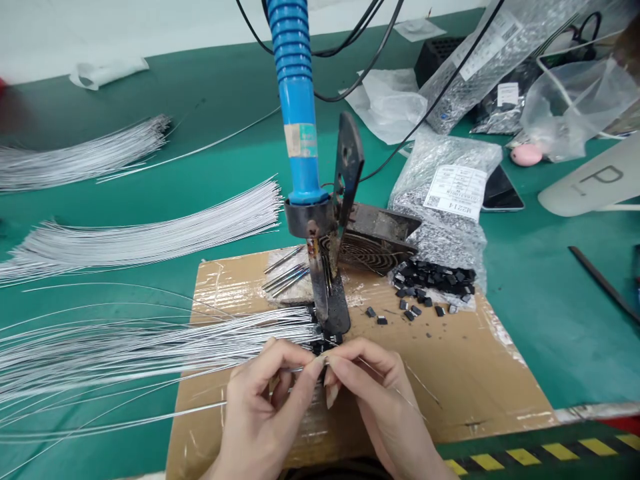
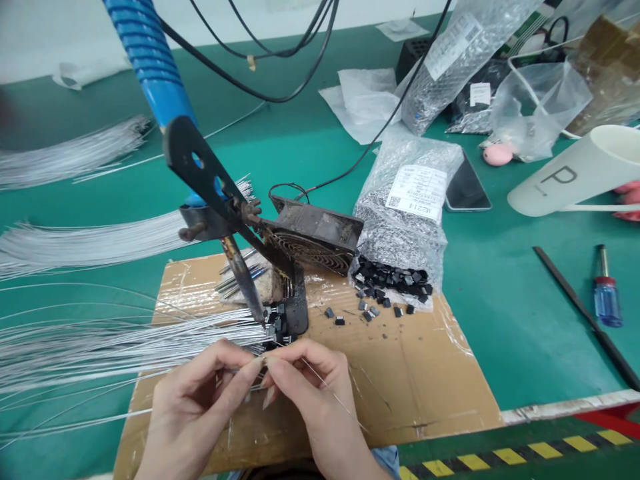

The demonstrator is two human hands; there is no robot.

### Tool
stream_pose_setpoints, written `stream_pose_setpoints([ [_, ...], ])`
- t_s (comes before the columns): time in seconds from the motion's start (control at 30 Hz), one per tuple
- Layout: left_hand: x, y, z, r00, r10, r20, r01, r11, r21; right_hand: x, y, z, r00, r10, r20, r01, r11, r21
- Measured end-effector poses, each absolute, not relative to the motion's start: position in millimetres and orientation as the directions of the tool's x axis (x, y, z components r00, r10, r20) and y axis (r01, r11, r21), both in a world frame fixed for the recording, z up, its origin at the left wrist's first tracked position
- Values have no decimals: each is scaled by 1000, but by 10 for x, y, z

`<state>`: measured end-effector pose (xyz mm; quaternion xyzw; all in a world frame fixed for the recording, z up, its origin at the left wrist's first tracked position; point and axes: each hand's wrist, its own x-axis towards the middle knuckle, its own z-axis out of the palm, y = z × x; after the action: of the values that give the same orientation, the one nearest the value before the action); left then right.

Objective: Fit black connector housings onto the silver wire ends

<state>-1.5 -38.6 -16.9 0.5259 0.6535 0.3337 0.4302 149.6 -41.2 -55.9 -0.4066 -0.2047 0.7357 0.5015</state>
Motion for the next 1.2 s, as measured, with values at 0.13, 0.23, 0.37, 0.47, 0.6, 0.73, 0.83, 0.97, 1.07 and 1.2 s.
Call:
stream_pose_setpoints([
  [0.13, 10, -397, -176, -102, 969, -227, 352, 248, 902, 1485, -438, -556, -140, 909, -393, -550, -401, -732],
  [0.23, 11, -389, -155, -105, 959, -262, 314, 282, 907, 1496, -462, -563, -136, 912, -387, -514, -398, -759],
  [0.37, -3, -357, -104, -90, 945, -315, 241, 327, 914, 1536, -474, -561, -66, 952, -300, -429, -298, -853],
  [0.47, -17, -340, -82, -55, 936, -347, 210, 351, 913, 1569, -466, -548, -40, 978, -203, -385, -202, -900],
  [0.6, -30, -339, -83, -27, 928, -372, 205, 370, 906, 1591, -461, -535, -57, 985, -161, -353, -171, -920],
  [0.73, -36, -342, -92, -18, 933, -360, 217, 356, 909, 1589, -471, -539, -51, 980, -190, -365, -196, -910],
  [0.83, -44, -344, -103, -14, 933, -359, 232, 352, 907, 1582, -468, -535, -50, 978, -205, -373, -209, -904],
  [0.97, -59, -346, -117, -11, 930, -369, 239, 361, 902, 1578, -447, -491, -27, 963, -270, -388, -259, -884],
  [1.07, -63, -345, -117, -8, 928, -373, 238, 364, 901, 1578, -434, -457, -26, 955, -296, -367, -285, -885],
  [1.2, -63, -346, -108, 4, 923, -384, 222, 374, 900, 1582, -434, -436, -41, 964, -264, -332, -262, -906],
])
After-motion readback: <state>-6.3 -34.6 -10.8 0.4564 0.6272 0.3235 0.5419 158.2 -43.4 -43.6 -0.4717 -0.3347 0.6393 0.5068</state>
